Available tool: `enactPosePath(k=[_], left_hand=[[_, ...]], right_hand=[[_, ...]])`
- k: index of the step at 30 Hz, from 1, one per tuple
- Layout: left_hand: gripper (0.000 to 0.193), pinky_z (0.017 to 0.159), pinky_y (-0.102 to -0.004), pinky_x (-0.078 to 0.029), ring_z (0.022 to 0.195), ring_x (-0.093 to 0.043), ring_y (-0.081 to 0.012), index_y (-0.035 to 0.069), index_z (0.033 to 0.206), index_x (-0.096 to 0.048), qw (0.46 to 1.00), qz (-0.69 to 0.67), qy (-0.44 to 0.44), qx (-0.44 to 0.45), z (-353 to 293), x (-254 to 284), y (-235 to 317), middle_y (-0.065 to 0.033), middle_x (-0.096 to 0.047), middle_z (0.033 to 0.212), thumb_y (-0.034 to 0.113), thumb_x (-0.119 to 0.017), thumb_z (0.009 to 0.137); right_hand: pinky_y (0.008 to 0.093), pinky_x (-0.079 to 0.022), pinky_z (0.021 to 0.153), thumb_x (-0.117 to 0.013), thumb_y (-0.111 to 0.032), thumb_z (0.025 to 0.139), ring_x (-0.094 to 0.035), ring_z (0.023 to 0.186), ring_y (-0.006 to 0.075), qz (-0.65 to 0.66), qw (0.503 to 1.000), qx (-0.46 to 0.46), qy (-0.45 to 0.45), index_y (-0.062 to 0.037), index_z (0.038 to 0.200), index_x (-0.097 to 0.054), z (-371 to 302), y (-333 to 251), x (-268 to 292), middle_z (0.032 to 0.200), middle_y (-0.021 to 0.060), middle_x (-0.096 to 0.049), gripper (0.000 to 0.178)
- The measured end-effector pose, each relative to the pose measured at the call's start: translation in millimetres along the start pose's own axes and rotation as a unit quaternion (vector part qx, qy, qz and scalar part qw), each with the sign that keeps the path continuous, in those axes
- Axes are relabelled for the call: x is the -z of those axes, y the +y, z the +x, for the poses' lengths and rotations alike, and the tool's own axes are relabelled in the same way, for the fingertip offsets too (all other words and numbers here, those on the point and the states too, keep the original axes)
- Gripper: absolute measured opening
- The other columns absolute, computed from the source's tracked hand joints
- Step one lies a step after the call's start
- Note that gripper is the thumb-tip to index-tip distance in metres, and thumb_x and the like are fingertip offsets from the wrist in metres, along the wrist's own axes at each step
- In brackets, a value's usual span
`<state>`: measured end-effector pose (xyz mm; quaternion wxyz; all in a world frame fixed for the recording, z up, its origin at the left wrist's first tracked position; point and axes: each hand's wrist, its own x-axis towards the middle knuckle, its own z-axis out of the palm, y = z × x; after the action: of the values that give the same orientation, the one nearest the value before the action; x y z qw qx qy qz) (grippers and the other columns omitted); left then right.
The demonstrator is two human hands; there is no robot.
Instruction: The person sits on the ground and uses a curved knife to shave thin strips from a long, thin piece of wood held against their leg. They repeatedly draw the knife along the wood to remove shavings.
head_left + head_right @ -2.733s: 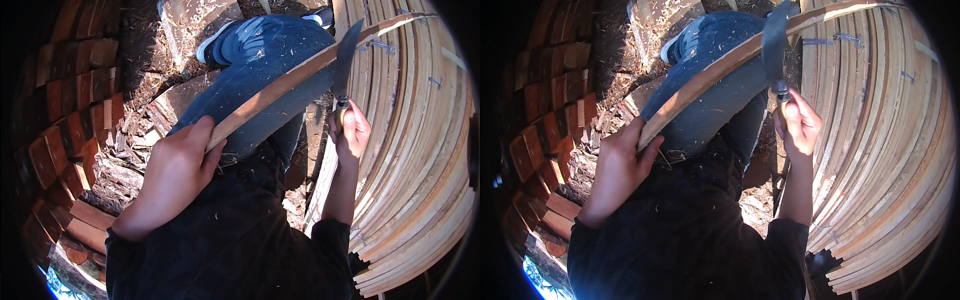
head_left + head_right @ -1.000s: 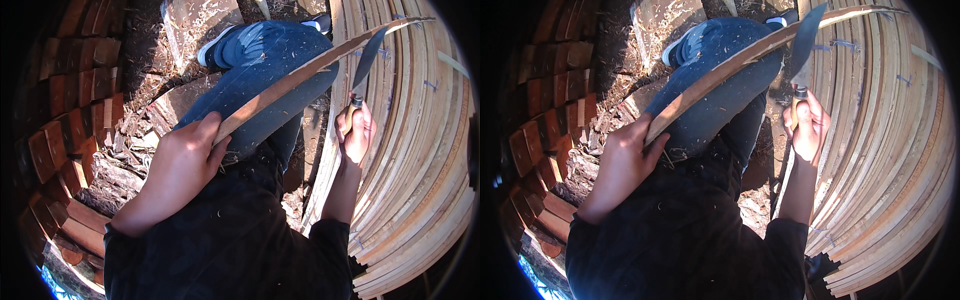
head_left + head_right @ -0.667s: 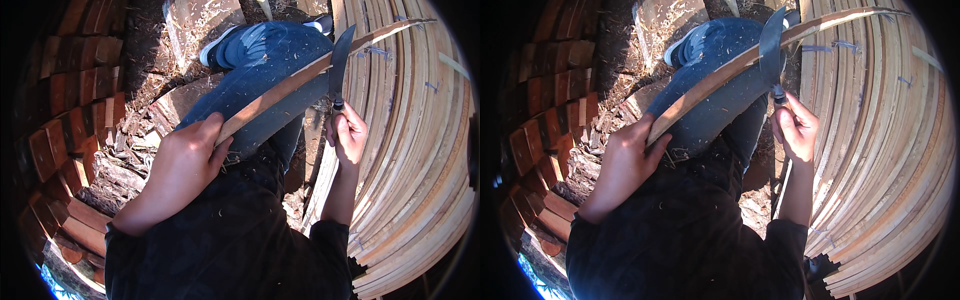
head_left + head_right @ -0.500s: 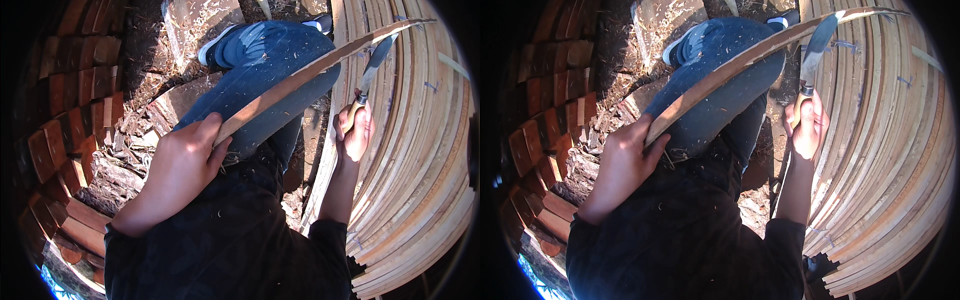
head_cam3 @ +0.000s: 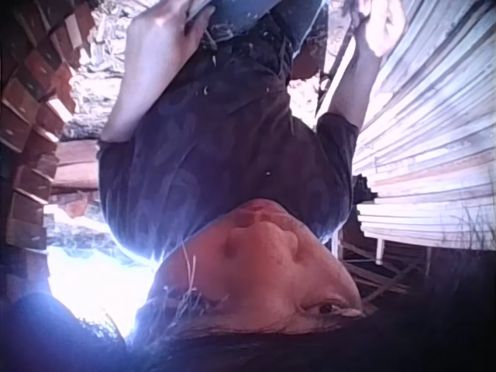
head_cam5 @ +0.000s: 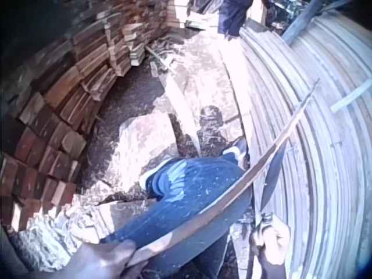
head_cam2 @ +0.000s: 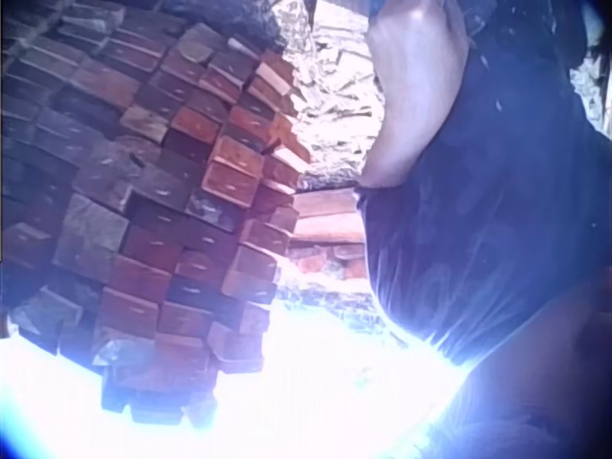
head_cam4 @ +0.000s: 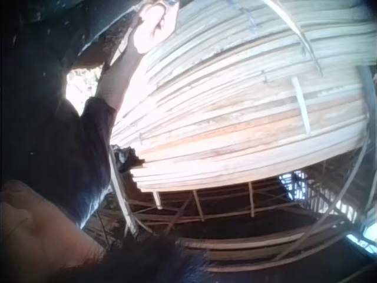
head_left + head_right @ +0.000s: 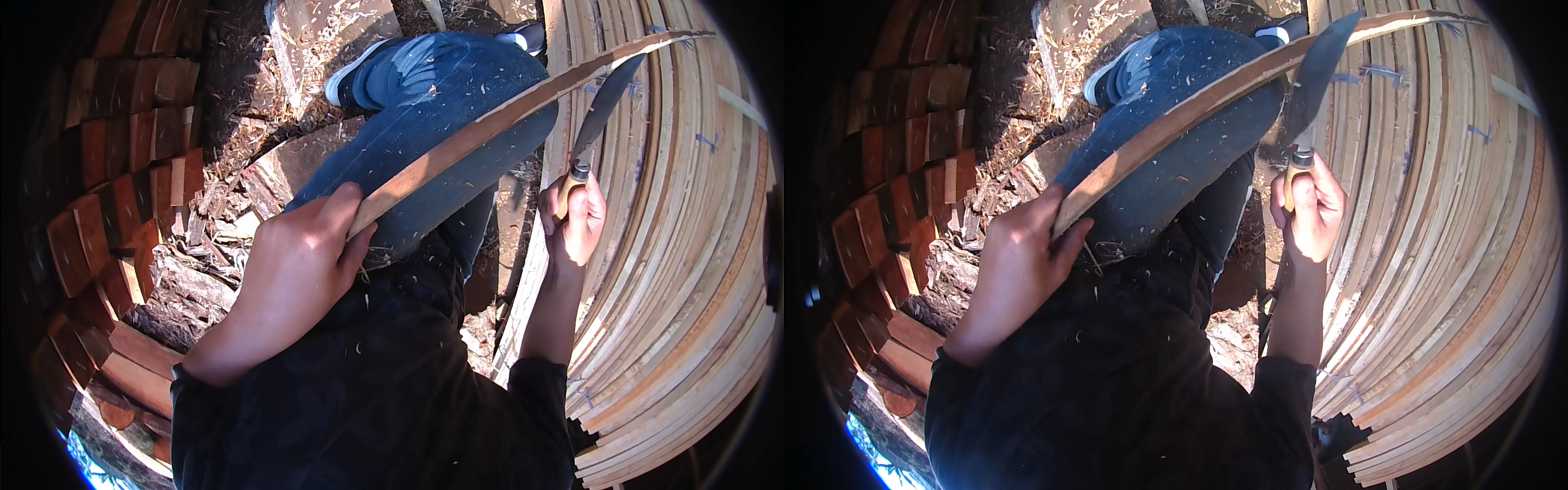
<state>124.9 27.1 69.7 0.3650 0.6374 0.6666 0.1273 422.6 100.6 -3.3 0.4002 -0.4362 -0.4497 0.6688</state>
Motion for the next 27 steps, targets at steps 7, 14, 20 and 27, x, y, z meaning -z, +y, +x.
enactPosePath(k=[7,14,20,27], left_hand=[[0.022,0.053,-0.0419,-0.049,0.063,-0.062,-0.0339,0.004,0.091,-0.05,1.0,0.006,0.006,0.005,-2,-2,-1,-0.0132,-0.059,0.071,0.008,-0.067,0.078],[0.022,0.053,-0.0426,-0.048,0.063,-0.061,-0.0348,0.003,0.09,-0.049,1.0,-0.002,0.021,-0.011,-3,-2,-3,-0.0143,-0.058,0.07,0.006,-0.067,0.078],[0.023,0.053,-0.0433,-0.048,0.064,-0.061,-0.0358,0.003,0.089,-0.048,0.999,-0.025,0.024,-0.013,-2,-2,-5,-0.015,-0.058,0.07,0.005,-0.068,0.077],[0.022,0.054,-0.0428,-0.048,0.064,-0.061,-0.0356,0.003,0.088,-0.049,1.0,-0.019,0.011,-0.008,0,3,-3,-0.0149,-0.058,0.07,0.006,-0.068,0.077]], right_hand=[[0.019,-0.037,0.05,-0.057,-0.016,0.094,-0.047,0.055,0.0054,-0.169,0.986,0.008,-0.014,0.003,0.129,-0.05,-12,-17,-1,0.071,0.0021,-0.056,0.04],[0.0193,-0.033,0.041,-0.058,-0.023,0.093,-0.045,0.048,0.0069,0.017,0.999,0.038,0.016,0.0022,0.126,-0.05,-8,3,1,0.067,0.0034,-0.054,0.042],[0.0176,-0.029,0.041,-0.054,-0.014,0.095,-0.042,0.044,0.0031,-0.077,0.997,0.017,-0.022,-0.0004,0.117,-0.051,-3,-3,-7,0.064,0.005,-0.056,0.026],[0.0193,-0.033,0.043,-0.06,-0.018,0.092,-0.048,0.051,0.006,-0.071,0.996,0.015,-0.056,0.0002,0.118,-0.054,-12,14,5,0.067,0.0042,-0.056,0.032]])
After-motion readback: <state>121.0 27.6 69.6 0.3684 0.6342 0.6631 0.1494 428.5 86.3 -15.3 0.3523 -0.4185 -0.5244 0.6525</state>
